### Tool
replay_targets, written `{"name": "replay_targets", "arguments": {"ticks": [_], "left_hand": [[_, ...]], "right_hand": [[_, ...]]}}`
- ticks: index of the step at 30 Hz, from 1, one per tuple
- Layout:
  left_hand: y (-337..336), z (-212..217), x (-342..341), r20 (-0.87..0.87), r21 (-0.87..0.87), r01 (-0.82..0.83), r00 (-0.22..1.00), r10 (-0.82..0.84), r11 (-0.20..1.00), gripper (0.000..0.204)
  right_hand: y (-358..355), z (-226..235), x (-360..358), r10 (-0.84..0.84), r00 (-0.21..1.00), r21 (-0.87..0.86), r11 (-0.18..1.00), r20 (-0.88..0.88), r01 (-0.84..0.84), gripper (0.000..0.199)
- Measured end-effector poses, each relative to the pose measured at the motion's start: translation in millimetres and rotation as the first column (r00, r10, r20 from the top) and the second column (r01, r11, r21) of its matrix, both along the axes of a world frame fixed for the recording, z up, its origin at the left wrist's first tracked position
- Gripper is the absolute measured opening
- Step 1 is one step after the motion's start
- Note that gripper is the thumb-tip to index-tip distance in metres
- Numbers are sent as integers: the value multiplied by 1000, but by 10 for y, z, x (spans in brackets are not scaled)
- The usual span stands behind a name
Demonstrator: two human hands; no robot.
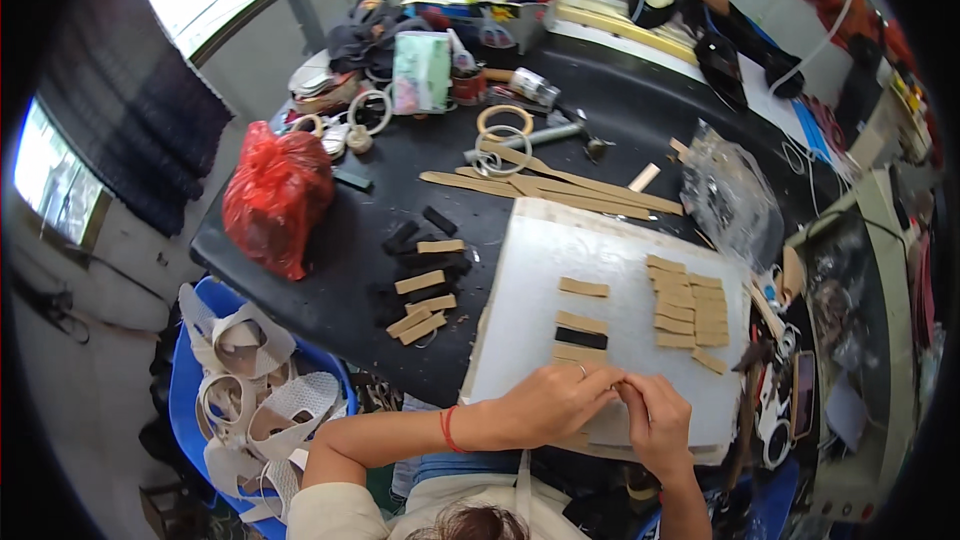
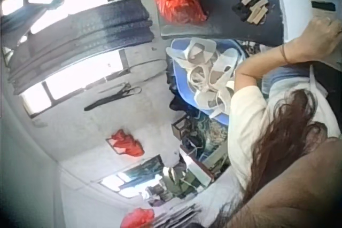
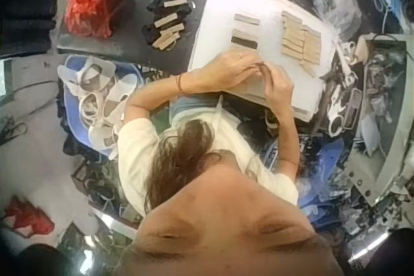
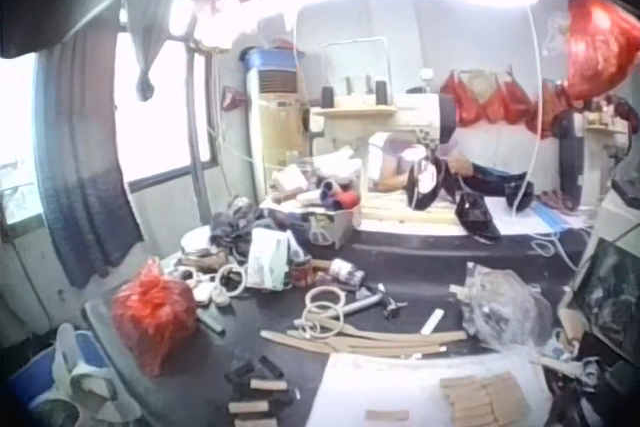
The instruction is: The person applies glue to small rectangular wooden pieces and black foam strips arranged on a white board. They press the pieces down to secure them and occasionally pick up and inspect the glued components. The person also uses a hammer to tap a small metal ring onto a wooden piece.
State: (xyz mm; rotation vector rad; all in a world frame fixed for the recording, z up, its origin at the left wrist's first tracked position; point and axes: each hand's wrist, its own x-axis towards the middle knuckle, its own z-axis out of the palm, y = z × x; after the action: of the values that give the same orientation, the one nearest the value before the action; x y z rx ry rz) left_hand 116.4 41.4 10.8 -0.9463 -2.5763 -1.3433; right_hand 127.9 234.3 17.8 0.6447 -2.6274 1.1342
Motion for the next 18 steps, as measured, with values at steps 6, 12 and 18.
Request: {"name": "replay_targets", "arguments": {"ticks": [6,12,18], "left_hand": [[-725,105,-522,-210,3,-279,939,273,960,28],[-1874,-133,-1495,-253,-49,-606,777,577,794,16],[-2392,-141,-1249,-683,-232,-902,418,599,364,52]], "right_hand": [[229,-90,34,-218,975,72,974,36,215,16],[277,-255,109,-253,964,70,966,84,247,21],[176,-273,142,-334,942,147,934,43,325,20]]}}
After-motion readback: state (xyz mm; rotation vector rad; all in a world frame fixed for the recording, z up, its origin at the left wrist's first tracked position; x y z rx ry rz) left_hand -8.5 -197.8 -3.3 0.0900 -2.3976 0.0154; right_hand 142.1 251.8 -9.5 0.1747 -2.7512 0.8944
